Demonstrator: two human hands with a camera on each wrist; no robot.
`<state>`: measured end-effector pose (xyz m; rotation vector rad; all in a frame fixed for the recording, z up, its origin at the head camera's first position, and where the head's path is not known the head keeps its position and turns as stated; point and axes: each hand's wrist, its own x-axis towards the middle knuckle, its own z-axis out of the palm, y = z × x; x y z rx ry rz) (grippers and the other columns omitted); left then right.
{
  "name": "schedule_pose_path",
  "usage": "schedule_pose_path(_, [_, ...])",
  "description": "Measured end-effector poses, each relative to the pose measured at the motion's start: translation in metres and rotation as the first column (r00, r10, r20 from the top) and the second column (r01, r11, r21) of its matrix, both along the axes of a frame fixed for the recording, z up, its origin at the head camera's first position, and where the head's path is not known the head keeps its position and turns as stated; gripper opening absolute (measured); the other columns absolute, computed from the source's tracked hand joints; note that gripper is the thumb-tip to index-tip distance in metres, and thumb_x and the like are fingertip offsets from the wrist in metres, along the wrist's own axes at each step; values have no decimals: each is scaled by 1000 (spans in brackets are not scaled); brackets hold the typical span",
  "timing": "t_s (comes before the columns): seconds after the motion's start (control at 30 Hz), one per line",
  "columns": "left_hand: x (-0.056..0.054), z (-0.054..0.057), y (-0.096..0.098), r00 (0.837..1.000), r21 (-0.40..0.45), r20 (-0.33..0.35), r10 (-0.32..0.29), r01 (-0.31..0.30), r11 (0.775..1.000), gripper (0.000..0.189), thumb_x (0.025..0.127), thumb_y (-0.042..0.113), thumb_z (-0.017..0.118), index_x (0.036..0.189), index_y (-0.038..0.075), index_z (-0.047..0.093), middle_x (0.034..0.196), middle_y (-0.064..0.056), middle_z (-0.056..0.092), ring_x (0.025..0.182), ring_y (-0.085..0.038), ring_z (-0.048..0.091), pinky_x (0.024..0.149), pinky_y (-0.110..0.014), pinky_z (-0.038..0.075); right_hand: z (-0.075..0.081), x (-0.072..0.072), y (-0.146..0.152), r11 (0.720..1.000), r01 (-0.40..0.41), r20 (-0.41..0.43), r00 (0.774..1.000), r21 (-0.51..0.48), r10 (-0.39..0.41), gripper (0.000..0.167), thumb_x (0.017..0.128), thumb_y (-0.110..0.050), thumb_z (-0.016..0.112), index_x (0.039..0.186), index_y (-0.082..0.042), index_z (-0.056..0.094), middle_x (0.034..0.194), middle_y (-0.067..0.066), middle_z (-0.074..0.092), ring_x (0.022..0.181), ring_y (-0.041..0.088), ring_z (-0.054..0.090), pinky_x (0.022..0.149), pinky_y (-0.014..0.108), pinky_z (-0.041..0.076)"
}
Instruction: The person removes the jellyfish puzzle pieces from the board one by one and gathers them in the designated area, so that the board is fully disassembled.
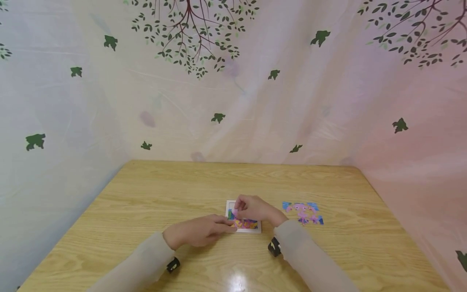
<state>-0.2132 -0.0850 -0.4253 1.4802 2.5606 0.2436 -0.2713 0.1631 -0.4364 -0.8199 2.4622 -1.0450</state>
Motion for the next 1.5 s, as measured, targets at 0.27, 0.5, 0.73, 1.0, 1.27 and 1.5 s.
schedule_pose_path(0.27, [1, 1, 1, 1000, 4, 15, 2, -2, 1000, 45, 105, 4, 58, 149, 12, 58, 151, -8, 55, 139, -22, 50, 116, -31, 41, 2, 0, -1, 1000, 7, -7, 1000, 2, -7, 8, 99, -14, 71, 102, -10, 64, 85, -4, 65, 76, 11, 58, 69, 26, 48])
schedule_pose_path(0.5, [2, 1, 1, 1000, -1, 9, 2, -2, 1000, 44, 105, 4, 57, 149, 12, 58, 151, -8, 54, 140, -23, 50, 116, -32, 40, 4, 2, -1, 1000, 4, -26, 1000, -13, -5, 6, 101, -13, 67, 103, -9, 63, 88, -2, 67, 77, 11, 58, 68, 26, 49])
schedule_pose_path(0.73, [0, -1, 2, 999, -8, 37, 35, -35, 999, 44, 106, 7, 57, 150, 15, 57, 152, -5, 53, 141, -21, 48, 117, -32, 39, 5, 1, 6, 1000, 21, -36, 999, -9, -21, 3, 103, -14, 65, 104, -12, 63, 88, -1, 65, 78, 13, 58, 70, 30, 49])
schedule_pose_path(1.0, [0, -2, 4, 996, -31, 50, 72, -70, 997, 45, 107, 9, 57, 151, 19, 57, 154, -1, 51, 143, -18, 46, 118, -30, 38, 10, 1, 29, 999, 45, -1, 999, -10, -45, 11, 103, -20, 66, 106, -10, 63, 89, 1, 65, 79, 16, 58, 68, 29, 48])
schedule_pose_path(1.27, [0, -1, 2, 998, -20, 41, 54, -53, 998, 46, 107, 8, 56, 152, 17, 55, 154, -4, 51, 142, -21, 48, 118, -32, 39, 15, 5, 62, 996, 84, 36, 996, -22, -83, 15, 103, -22, 67, 106, -7, 64, 87, 2, 66, 78, 16, 57, 67, 27, 48])
schedule_pose_path(1.5, [1, -1, 1, 999, -9, 17, 30, -30, 1000, 46, 105, 5, 57, 151, 15, 56, 152, -6, 53, 141, -22, 49, 117, -31, 40, 12, 10, 92, 994, 109, 47, 993, -25, -108, 17, 103, -21, 67, 104, -5, 64, 83, 2, 65, 72, 14, 57, 63, 26, 50])
